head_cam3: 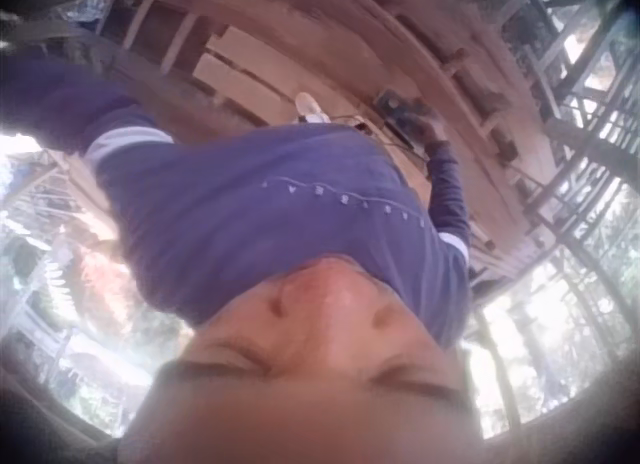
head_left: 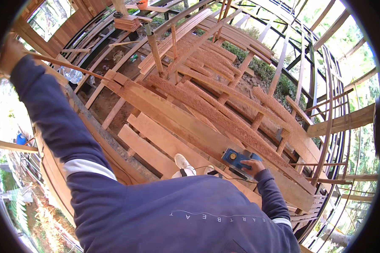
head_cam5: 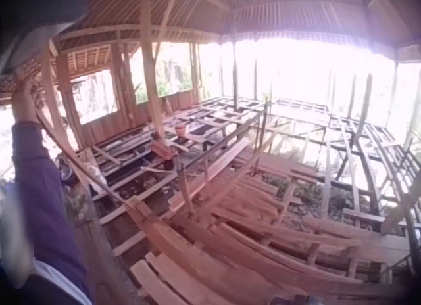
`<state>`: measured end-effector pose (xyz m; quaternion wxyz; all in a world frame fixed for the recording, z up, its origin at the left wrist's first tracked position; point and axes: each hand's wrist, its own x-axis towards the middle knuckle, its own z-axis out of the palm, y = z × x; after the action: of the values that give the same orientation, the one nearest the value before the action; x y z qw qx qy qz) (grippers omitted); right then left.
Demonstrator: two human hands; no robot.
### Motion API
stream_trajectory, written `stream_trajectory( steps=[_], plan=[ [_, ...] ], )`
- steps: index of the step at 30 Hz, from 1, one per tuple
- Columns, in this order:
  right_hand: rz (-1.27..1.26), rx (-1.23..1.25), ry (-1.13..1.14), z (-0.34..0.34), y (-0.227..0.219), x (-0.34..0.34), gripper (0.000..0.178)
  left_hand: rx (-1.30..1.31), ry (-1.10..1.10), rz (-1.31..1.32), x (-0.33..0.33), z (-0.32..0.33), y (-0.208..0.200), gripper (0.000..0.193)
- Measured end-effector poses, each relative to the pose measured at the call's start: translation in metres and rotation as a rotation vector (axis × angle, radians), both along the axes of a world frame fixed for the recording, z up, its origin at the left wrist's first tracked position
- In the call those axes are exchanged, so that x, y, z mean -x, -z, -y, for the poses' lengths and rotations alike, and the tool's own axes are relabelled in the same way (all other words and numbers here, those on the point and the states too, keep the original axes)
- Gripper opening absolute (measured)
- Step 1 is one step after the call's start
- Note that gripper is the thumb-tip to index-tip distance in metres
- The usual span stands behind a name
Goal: The person uses a nail gun to fasten wooden planks onto a curved wooden structure. They repeatedly pick up planks, position them against the frame, and secure them with the nail gun. The person also uses a small block of wood to adjust the fit of the planks.
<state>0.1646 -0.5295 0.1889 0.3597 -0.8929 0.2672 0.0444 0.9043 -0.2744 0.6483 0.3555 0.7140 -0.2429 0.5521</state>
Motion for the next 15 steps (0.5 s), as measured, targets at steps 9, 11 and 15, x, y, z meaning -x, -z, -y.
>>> stream_trajectory(
  steps=[9,11,15],
  plan=[
    [0.156,-0.007,-0.084,0.018,0.036,0.012,0.035,-0.484,0.301,0.164,0.161,-0.008,0.04,0.028],
    [0.131,0.001,-0.062,0.019,0.04,0.025,0.035,-0.311,0.456,-0.165,0.224,0.046,0.093,0.016],
    [0.135,0.013,-0.135,0.025,0.04,0.024,0.037,-0.232,0.356,-0.221,0.32,0.072,0.189,0.022]
  ],
)
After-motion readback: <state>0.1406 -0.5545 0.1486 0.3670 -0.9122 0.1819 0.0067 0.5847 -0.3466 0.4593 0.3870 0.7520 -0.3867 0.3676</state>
